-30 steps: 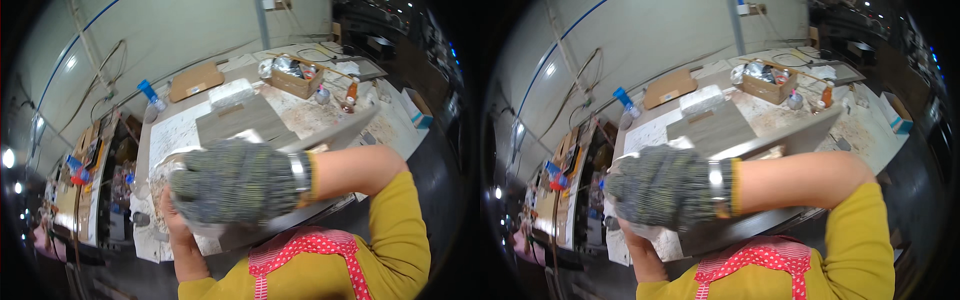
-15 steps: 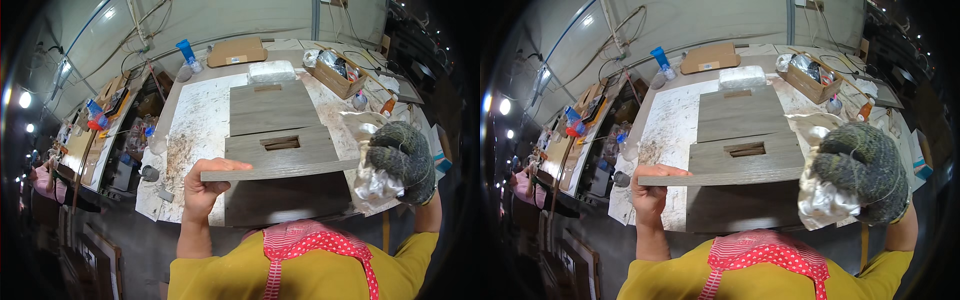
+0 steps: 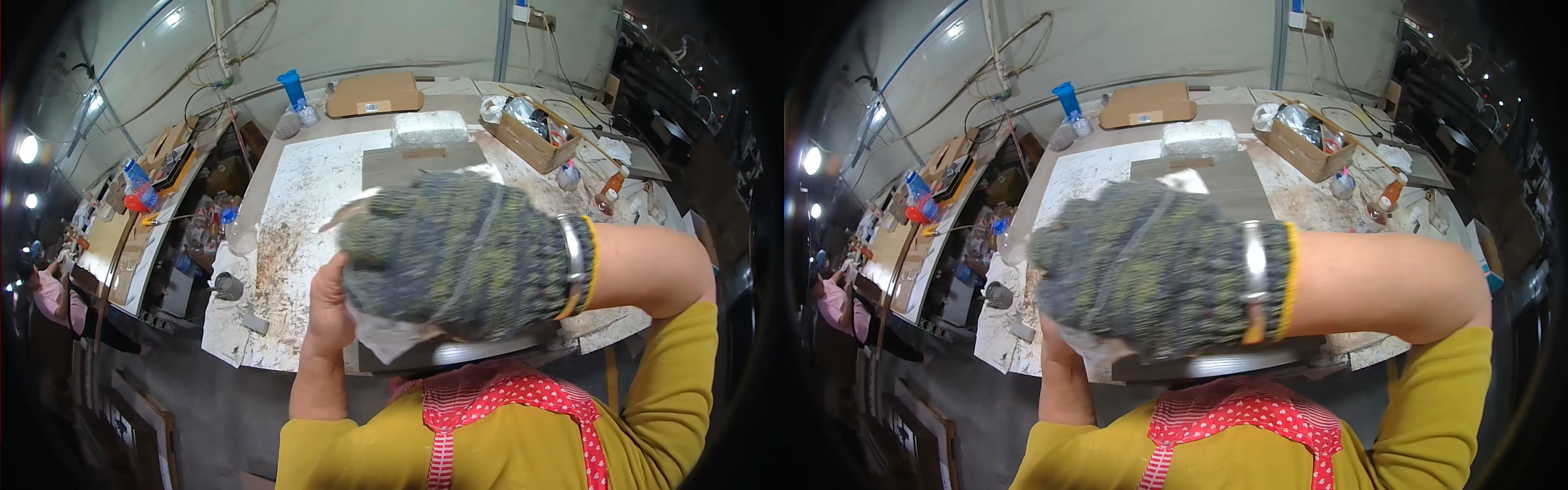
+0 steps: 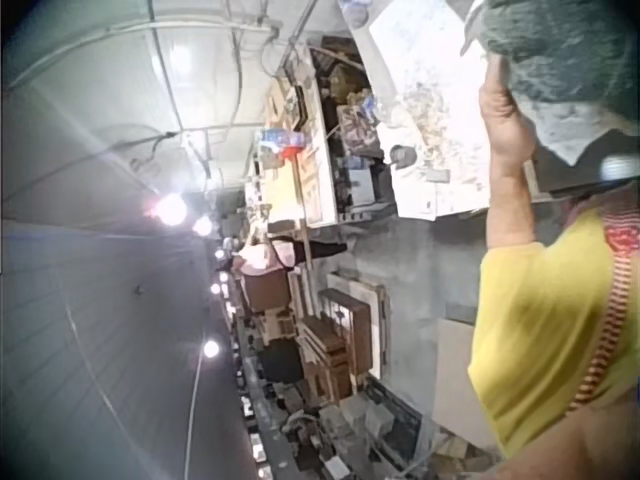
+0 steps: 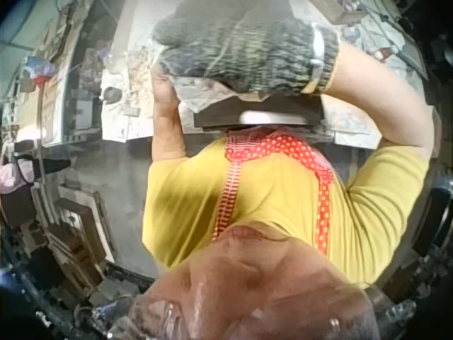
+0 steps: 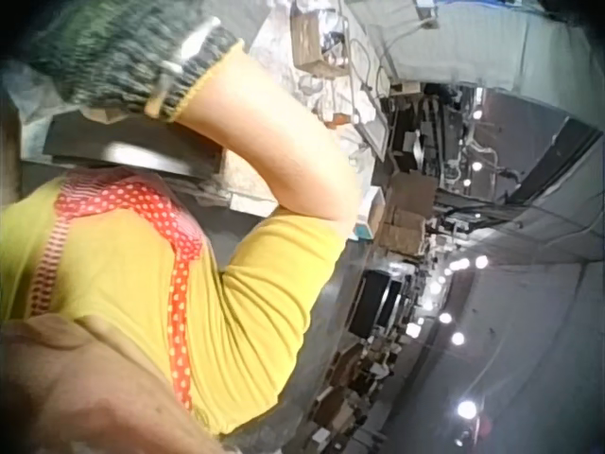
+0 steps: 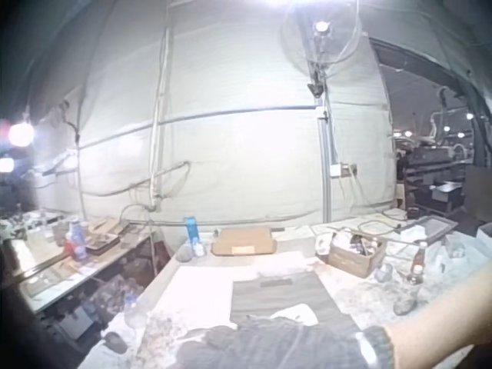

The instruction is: The person wipes wooden furniture panels with a cloth and a cleaning solution, handling the panels one by one and turning them over to clean multiple sides.

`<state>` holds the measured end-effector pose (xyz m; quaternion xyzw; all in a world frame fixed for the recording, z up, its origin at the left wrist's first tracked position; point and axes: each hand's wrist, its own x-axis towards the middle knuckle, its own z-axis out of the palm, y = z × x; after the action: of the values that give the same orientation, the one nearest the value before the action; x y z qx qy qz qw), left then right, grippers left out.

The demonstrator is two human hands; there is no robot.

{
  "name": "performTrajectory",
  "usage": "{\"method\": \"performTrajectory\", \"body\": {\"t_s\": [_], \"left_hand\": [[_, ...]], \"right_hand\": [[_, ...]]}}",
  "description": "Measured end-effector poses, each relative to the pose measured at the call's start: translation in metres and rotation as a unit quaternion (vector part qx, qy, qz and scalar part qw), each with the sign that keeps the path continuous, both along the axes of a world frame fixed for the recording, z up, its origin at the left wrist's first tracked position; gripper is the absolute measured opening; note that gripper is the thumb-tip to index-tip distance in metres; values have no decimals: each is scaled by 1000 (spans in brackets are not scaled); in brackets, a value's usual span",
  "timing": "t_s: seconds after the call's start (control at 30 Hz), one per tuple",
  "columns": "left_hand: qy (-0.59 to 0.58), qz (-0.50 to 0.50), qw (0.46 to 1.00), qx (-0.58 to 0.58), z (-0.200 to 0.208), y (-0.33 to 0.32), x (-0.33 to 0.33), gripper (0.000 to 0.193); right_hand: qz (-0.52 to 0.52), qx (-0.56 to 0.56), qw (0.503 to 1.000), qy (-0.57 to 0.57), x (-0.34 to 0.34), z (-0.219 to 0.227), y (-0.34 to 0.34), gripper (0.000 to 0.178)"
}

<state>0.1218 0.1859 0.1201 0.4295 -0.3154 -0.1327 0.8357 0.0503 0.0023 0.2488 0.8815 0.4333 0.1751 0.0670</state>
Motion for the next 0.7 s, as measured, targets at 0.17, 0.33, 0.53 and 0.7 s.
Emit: {"method": "performTrajectory", "body": {"t_s": [0.17,0.33,0.53,0.7], "left_hand": [[-192,-4,979,61,13,11,4,32],[-70,-18,997,8,15,3,11,37],[-131,-15,989,74,24,-4,10,26],[-67,97,991,55,13,-20,36,32]], "right_hand": [[5,8,1000,18,1,-1,-16,38],[5,4,1000,-7,11,2,9,35],[-17,21,999,-34,2,3,-5,32],[-149,55,987,20,0,22,-1,31]]}}
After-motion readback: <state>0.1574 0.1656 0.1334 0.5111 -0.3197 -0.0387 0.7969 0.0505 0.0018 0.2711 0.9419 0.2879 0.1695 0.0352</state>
